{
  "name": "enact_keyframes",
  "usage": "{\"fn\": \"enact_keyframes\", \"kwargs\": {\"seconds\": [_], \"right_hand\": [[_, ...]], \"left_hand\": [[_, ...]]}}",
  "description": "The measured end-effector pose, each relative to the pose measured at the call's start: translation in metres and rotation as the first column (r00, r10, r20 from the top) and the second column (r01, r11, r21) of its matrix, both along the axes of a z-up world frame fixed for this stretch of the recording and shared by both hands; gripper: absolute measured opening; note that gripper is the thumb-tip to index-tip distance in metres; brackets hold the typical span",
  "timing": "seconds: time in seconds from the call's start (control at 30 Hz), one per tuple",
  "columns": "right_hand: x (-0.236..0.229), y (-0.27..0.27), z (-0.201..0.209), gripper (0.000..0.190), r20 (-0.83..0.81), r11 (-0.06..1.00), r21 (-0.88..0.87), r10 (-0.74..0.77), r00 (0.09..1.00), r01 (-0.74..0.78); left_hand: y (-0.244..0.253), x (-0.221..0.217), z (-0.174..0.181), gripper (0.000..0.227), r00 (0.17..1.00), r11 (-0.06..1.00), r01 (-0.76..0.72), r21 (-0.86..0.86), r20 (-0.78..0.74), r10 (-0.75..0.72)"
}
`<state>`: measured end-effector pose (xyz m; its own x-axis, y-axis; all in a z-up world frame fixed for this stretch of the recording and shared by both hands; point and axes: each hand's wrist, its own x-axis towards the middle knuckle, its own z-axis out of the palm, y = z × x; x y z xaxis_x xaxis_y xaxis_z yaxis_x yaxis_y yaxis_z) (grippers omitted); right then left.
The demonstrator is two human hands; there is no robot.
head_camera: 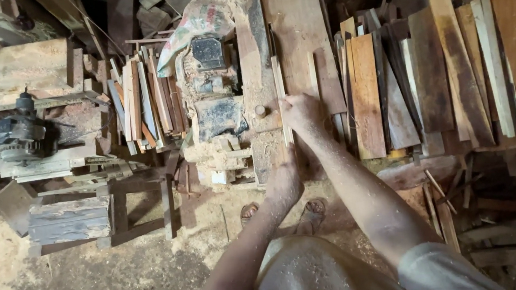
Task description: Feeding thin wooden strips one by one into a woodworking machine for processing
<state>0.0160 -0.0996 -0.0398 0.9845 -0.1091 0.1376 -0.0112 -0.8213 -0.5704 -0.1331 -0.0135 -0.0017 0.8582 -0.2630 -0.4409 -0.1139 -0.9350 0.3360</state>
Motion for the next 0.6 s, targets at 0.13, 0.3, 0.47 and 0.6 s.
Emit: {"fn": "enact_keyframes", "kwargs": {"seconds": [0.13,0.3,0.47,0.6], "right_hand": [[-0.004,-0.018,-0.032,0.022,-0.233,0.995,-0.085,0.039,0.972,-0.060],[-0.033,-0.018,-0.006,0.015,-0.398,0.996,-0.004,-0.082,0.914,0.087],[-0.007,-0.019,-0.037,0.014,-0.318,0.991,0.072,-0.081,0.945,0.109],[0.009,-0.019,-0.044,0.014,-0.293,0.989,0.090,-0.090,0.952,0.121]], "left_hand": [[0.000,0.024,0.007,0.081,0.999,0.999,-0.040,0.006,0.022,0.040],[0.002,0.053,-0.020,0.042,0.998,0.998,-0.051,-0.047,0.043,0.053],[0.000,0.073,-0.015,0.090,0.991,0.985,-0.130,-0.109,-0.023,0.129],[-0.002,0.086,-0.014,0.069,0.993,0.997,-0.078,-0.016,0.086,0.079]]}}
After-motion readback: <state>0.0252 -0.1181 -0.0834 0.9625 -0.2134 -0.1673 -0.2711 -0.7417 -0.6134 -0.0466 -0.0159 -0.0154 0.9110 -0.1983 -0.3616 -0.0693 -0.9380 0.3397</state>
